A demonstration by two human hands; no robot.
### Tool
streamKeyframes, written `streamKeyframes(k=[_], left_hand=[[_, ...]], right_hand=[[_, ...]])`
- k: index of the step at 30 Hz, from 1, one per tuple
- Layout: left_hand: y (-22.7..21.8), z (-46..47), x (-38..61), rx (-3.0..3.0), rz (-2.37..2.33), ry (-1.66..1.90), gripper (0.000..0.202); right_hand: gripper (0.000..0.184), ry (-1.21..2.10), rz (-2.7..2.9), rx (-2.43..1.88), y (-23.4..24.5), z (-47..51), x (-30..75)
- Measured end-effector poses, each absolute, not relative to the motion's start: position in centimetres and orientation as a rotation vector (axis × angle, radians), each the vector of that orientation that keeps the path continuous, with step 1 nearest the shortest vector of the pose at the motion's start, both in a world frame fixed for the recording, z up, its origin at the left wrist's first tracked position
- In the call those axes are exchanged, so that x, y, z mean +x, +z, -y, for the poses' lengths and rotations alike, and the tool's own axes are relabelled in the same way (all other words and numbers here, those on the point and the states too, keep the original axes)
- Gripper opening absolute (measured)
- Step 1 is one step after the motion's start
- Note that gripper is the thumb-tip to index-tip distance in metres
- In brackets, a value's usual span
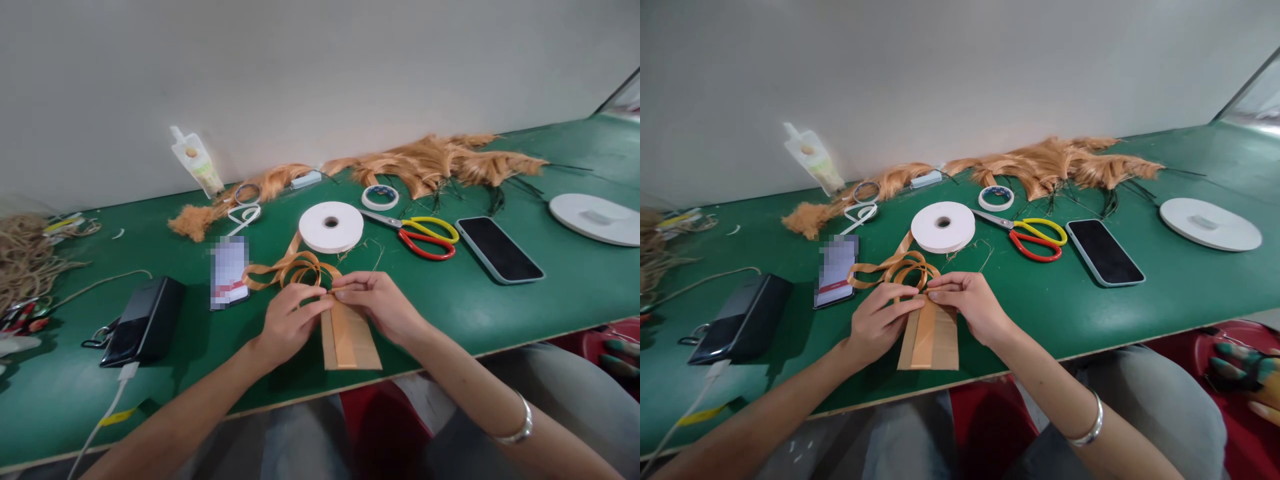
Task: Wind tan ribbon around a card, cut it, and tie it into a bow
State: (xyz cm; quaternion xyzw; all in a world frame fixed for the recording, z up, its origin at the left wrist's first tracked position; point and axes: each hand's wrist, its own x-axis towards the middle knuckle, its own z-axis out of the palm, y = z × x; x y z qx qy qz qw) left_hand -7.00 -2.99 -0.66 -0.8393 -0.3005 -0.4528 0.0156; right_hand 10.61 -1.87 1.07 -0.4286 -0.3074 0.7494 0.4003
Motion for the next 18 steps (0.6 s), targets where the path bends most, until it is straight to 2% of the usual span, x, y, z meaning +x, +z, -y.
streamKeyframes(k=[9, 18], left_hand=[[-0.82, 3.01, -6.89, -2.692, 0.838, -1.478, 0.018], [-0.51, 3.47, -6.55, -2.758, 1.056, -1.473, 0.008]], right_hand=[[0.023, 1.899, 0.831, -1.073, 0.8, 1.93, 10.33], [0.017, 1.829, 0.923, -1.014, 1.36, 1.85, 10.91]])
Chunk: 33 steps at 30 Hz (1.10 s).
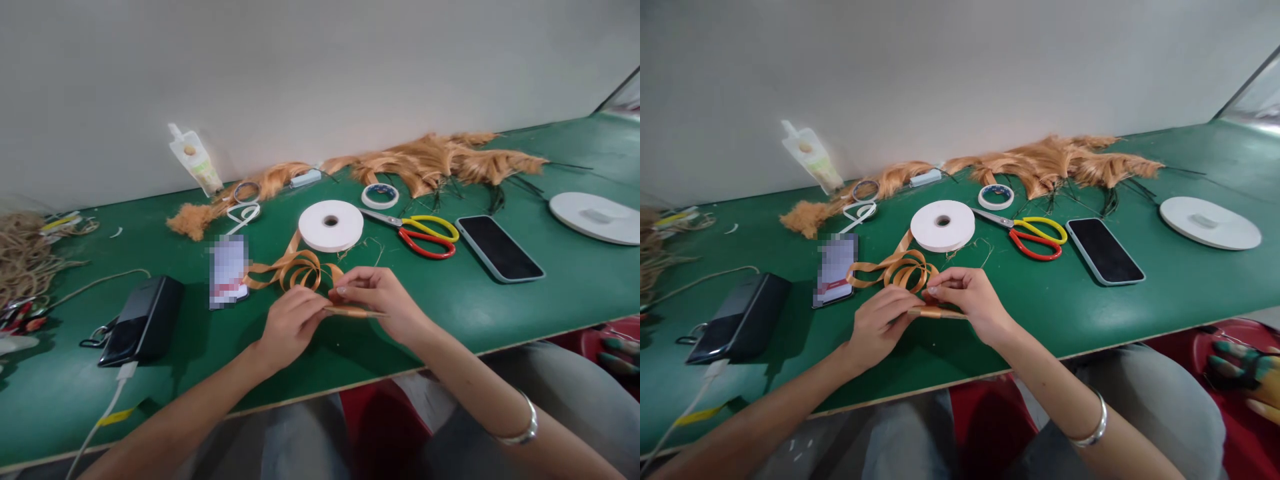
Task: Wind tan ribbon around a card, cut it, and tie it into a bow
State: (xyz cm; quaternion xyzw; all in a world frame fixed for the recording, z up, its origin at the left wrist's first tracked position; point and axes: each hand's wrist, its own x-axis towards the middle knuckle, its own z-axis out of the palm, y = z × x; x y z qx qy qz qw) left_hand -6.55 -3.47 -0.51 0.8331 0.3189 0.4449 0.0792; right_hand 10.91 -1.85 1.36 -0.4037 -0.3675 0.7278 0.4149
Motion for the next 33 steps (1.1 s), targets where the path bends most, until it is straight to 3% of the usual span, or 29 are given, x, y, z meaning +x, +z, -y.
streamKeyframes(k=[10, 22, 33], left_hand=[[-0.9, 3.2, -6.5, 2.361, -1.133, 1.189, 0.008], [-0.1, 3.3, -5.8, 1.92, -1.365, 0.813, 0.007], [-0.6, 3.3, -6.1, 1.917, -1.233, 0.799, 0.019]], right_hand=[[0.017, 1.717, 1.073, -0.885, 2.8, 1.9, 12.2], [0.008, 1.246, 1.355, -1.08, 2.7, 2.1, 11.7], [0.012, 1.287, 1.239, -1.108, 2.3, 1.4, 12.1]])
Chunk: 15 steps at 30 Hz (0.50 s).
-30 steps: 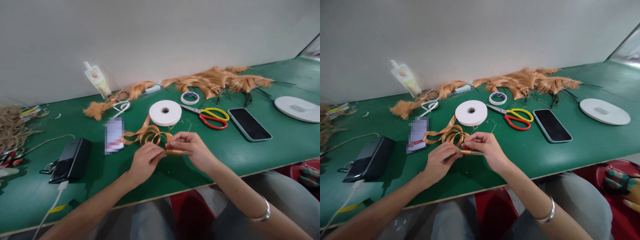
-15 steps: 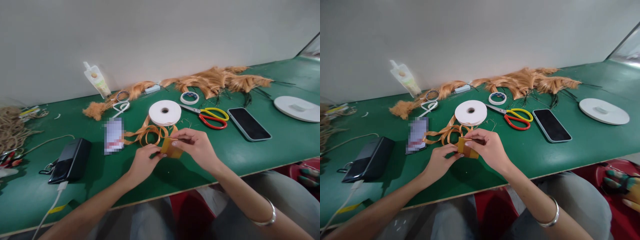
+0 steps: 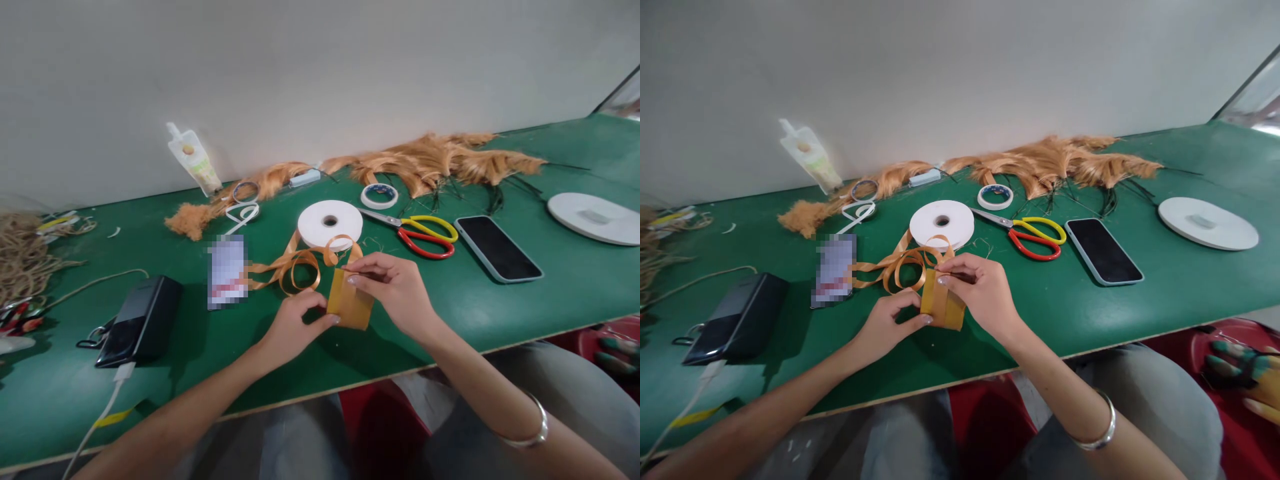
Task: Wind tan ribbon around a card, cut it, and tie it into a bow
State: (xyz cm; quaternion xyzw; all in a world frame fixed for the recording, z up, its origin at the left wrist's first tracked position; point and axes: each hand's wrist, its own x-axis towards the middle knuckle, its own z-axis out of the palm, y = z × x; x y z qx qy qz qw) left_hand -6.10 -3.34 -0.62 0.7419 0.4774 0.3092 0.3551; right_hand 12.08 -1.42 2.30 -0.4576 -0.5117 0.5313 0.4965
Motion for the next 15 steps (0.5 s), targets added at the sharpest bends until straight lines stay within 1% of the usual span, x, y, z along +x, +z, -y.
streamKeyframes(k=[2, 5, 9, 11, 15], left_hand=[[-0.6, 3.4, -6.3, 2.012, -1.191, 0.85, 0.02], [-0.9, 3.4, -6.6, 2.148, -1.167, 0.996, 0.014], [-1.6, 3.2, -6.9, 2.46, -1.091, 1.279, 0.03], [-1.7, 3.2, -7.0, 2.605, -1.024, 1.342, 0.033], [-1.5, 3.2, -7.1, 2.707, -0.921, 1.438, 0.026]], right_hand=[[0.014, 1.331, 1.193, -1.098, 2.2, 1.3, 12.2], [0.018, 1.435, 1.094, -1.09, 2.2, 1.3, 12.2], [0.018, 1.634, 0.977, -1.041, 2.1, 1.6, 11.7], [0.018, 1.716, 0.941, -1.021, 1.9, 1.8, 11.5], [0.019, 1.804, 0.918, -1.009, 1.6, 2.1, 11.0]])
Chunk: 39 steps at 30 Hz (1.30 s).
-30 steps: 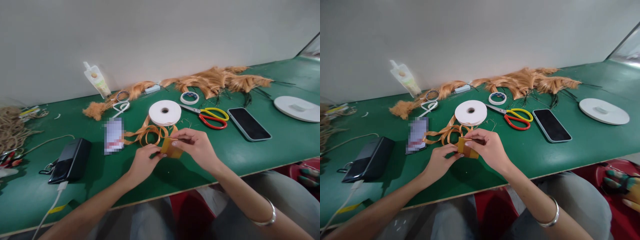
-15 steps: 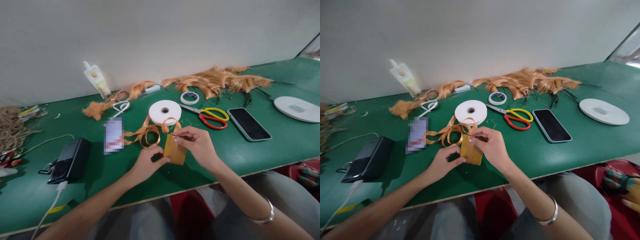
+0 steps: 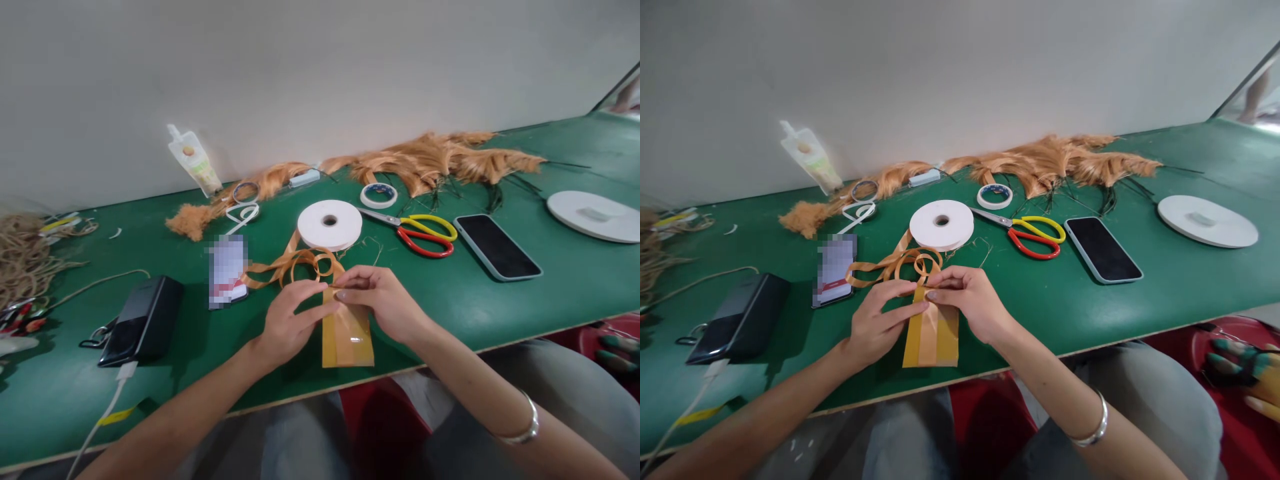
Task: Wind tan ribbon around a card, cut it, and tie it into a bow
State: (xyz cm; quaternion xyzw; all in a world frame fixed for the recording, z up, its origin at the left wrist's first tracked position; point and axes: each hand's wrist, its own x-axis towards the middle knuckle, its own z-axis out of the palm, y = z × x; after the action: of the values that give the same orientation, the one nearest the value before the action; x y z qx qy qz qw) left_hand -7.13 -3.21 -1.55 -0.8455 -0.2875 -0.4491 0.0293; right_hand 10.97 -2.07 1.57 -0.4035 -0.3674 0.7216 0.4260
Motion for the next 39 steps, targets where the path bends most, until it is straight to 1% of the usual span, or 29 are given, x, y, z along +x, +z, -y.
streamKeyframes(k=[3, 6, 8, 12, 16, 20, 26, 30, 33, 34, 36, 37, 39], left_hand=[[-1.2, 3.3, -7.0, -2.672, 0.83, -1.455, 0.024], [-0.9, 3.4, -6.7, -2.759, 0.885, -1.566, 0.021], [-0.7, 3.5, -6.6, -2.8, 1.006, -1.594, 0.018], [-0.6, 3.4, -6.4, -2.851, 1.292, -1.538, 0.013], [-0.9, 3.1, -6.4, -2.879, 1.492, -1.469, 0.019], [-1.2, 3.1, -6.3, -2.925, 1.631, -1.428, 0.024], [-1.3, 3.0, -6.0, -2.955, 1.943, -1.462, 0.016], [-1.1, 2.9, -5.9, -3.069, 2.143, -1.455, 0.016], [-1.2, 3.0, -5.9, -3.072, 2.234, -1.585, 0.011], [-1.2, 3.0, -6.0, -3.038, 2.241, -1.655, 0.011], [-1.5, 3.0, -6.2, -2.966, 2.15, -1.773, 0.022], [-1.7, 3.1, -6.3, -2.945, 2.026, -1.788, 0.029], [-2.0, 3.2, -6.4, -2.91, 1.676, -1.683, 0.035]], right_hand=[[0.017, 1.809, 0.934, -1.021, 1.3, 2.3, 10.6], [0.014, 1.801, 0.948, -1.043, 1.1, 2.3, 10.5], [0.014, 1.8, 0.935, -1.018, 1.1, 2.3, 10.6], [0.013, 1.787, 0.895, -0.93, 1.6, 2.0, 11.1], [0.016, 1.767, 0.903, -0.92, 2.1, 1.9, 11.6], [0.017, 1.677, 0.98, -0.913, 2.5, 1.9, 11.7], [0.012, 1.46, 1.216, -0.998, 2.6, 2.0, 11.8], [0.008, 1.329, 1.281, -1.08, 2.3, 2.0, 11.7], [0.009, 1.295, 1.244, -1.1, 1.9, 1.7, 11.8], [0.009, 1.298, 1.219, -1.097, 1.8, 1.6, 11.8], [0.01, 1.339, 1.136, -1.088, 1.6, 1.5, 11.9], [0.01, 1.378, 1.081, -1.082, 1.6, 1.4, 11.9], [0.012, 1.474, 0.974, -1.077, 1.5, 1.5, 11.7]])
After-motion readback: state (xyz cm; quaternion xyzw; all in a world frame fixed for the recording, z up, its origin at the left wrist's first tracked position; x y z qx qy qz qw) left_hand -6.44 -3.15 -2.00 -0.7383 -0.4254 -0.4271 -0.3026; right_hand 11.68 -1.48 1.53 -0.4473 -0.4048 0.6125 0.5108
